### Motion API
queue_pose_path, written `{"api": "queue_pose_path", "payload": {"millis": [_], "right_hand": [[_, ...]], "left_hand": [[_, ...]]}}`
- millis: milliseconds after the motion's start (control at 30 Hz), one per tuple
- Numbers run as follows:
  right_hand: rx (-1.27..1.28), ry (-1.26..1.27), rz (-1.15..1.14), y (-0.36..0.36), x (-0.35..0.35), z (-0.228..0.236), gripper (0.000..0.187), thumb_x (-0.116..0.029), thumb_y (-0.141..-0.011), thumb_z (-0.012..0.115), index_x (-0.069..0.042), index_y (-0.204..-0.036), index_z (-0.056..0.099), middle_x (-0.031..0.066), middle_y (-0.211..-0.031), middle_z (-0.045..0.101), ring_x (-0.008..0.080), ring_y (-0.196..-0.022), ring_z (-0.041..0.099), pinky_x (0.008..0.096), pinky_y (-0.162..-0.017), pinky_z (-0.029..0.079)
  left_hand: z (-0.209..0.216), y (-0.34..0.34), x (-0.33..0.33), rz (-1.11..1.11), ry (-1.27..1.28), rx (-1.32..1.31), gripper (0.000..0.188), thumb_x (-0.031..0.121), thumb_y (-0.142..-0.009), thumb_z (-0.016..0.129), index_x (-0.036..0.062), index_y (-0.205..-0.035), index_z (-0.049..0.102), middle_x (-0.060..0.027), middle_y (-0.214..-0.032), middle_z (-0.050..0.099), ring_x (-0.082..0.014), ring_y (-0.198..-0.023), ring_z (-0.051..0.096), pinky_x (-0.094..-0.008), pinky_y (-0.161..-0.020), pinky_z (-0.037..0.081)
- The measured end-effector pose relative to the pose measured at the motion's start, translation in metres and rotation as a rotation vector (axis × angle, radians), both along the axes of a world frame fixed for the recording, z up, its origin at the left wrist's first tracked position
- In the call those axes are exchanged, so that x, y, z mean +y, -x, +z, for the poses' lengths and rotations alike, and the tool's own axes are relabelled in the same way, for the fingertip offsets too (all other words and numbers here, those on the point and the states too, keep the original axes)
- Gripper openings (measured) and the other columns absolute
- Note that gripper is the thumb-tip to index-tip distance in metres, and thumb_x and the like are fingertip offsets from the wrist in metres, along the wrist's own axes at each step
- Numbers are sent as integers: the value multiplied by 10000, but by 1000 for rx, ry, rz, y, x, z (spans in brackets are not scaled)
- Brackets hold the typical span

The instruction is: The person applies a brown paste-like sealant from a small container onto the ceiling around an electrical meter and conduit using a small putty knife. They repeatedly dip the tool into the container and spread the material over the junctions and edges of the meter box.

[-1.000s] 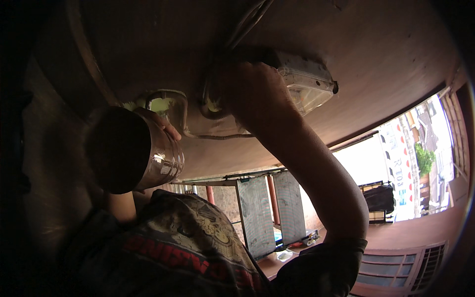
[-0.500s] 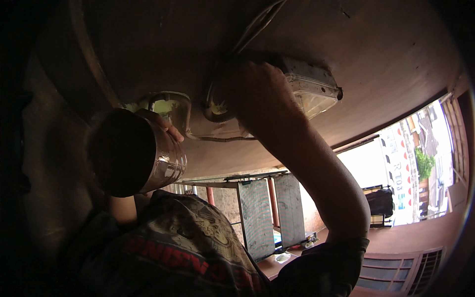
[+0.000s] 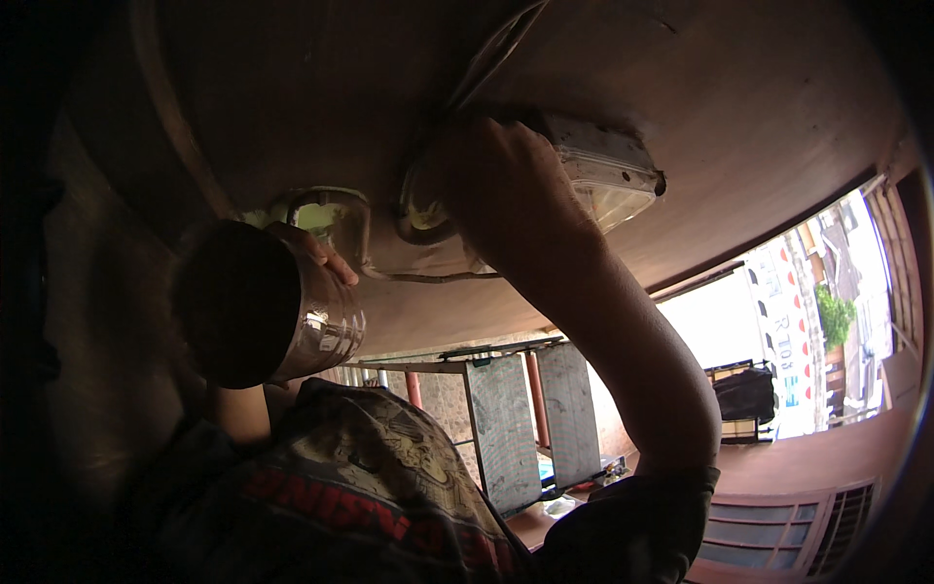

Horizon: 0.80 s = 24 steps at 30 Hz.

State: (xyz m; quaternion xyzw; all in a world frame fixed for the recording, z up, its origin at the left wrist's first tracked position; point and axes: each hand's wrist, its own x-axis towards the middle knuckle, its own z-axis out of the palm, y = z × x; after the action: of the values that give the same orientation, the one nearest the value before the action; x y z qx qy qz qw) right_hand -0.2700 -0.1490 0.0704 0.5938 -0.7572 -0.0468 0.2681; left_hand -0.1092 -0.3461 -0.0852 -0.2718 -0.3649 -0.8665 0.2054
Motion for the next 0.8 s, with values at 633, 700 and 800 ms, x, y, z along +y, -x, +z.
{"api": "queue_pose_path", "payload": {"millis": [633,700,800], "right_hand": [[26,73,-22,0,2,-7,174,-65,-711,770,-144,-866,770,68,-880,721,200,-799,734,301,-691,620],[24,111,12,1,2,-7,184,-53,-715,767,-137,-878,768,73,-886,721,199,-795,735,300,-687,620],[-55,71,28,2,4,-5,168,-49,-723,761,-130,-870,763,88,-882,718,203,-786,735,306,-682,619]], "left_hand": [[-12,-7,-8,47,-55,-40,813,665,-912,447,-83,-1213,544,-257,-1140,591,-434,-1062,594,-526,-933,465],[-12,-6,-8,47,-54,-39,812,665,-910,451,-82,-1216,542,-258,-1142,591,-433,-1064,593,-525,-936,464],[-12,-7,-8,47,-57,-42,812,665,-906,457,-79,-1221,539,-259,-1145,591,-432,-1068,592,-525,-940,462]]}}
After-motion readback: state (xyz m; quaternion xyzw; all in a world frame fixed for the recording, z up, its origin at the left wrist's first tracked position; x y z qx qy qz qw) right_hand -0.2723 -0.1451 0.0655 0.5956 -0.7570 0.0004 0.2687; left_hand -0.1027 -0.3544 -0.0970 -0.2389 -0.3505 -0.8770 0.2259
